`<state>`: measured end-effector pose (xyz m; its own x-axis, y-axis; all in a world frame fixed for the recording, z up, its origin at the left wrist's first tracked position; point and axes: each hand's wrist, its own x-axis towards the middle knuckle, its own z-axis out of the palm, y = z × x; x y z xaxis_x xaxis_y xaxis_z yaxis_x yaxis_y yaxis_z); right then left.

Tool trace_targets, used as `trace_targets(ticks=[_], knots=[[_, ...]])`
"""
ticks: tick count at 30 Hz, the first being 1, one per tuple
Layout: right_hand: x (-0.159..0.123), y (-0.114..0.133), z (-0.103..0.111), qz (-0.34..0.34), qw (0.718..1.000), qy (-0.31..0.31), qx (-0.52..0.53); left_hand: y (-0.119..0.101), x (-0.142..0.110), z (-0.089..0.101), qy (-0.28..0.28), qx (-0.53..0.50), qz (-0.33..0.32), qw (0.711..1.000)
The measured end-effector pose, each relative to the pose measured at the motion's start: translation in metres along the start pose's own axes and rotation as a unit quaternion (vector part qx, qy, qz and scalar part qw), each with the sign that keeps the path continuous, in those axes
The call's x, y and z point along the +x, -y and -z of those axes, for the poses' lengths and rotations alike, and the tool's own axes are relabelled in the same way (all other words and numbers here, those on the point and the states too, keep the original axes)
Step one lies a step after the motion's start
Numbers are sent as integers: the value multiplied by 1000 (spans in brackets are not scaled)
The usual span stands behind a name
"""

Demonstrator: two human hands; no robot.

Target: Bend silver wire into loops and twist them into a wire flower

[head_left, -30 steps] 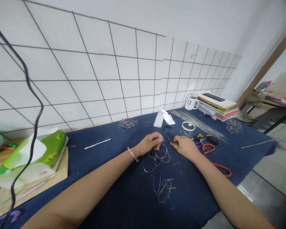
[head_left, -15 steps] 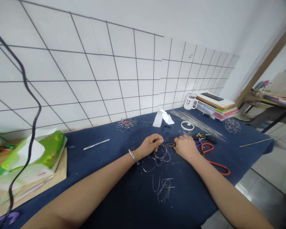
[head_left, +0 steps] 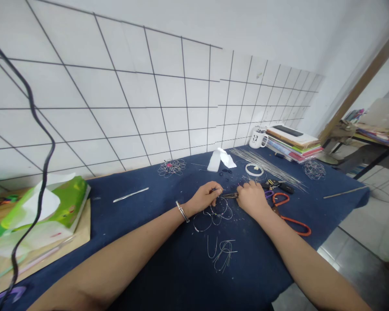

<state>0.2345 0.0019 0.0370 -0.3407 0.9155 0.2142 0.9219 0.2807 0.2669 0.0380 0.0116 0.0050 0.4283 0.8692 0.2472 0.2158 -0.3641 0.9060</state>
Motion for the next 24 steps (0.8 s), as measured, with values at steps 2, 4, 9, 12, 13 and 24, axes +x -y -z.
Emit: trace_targets(ticks=[2, 4, 9, 12, 13, 24], knots=[[0, -1, 1, -6, 1000, 0, -2, 0, 0, 0, 0, 2, -3, 1000], [0, 0, 2, -5, 1000, 0, -1, -1, 0, 0, -4, 4, -9, 1000], [-2, 5, 3, 3, 1000, -3, 3, 0, 0, -2, -17, 6, -13, 1000], [-2, 5, 2, 0, 1000, -7, 1, 1, 0, -3, -20, 1, -5, 1000], [-2, 5, 2, -2, 1000, -9, 1, 2, 0, -4, -20, -1, -3, 1000], [-1, 11, 3, -23, 999, -34, -14, 2, 1, -6, -17, -7, 10, 1000]])
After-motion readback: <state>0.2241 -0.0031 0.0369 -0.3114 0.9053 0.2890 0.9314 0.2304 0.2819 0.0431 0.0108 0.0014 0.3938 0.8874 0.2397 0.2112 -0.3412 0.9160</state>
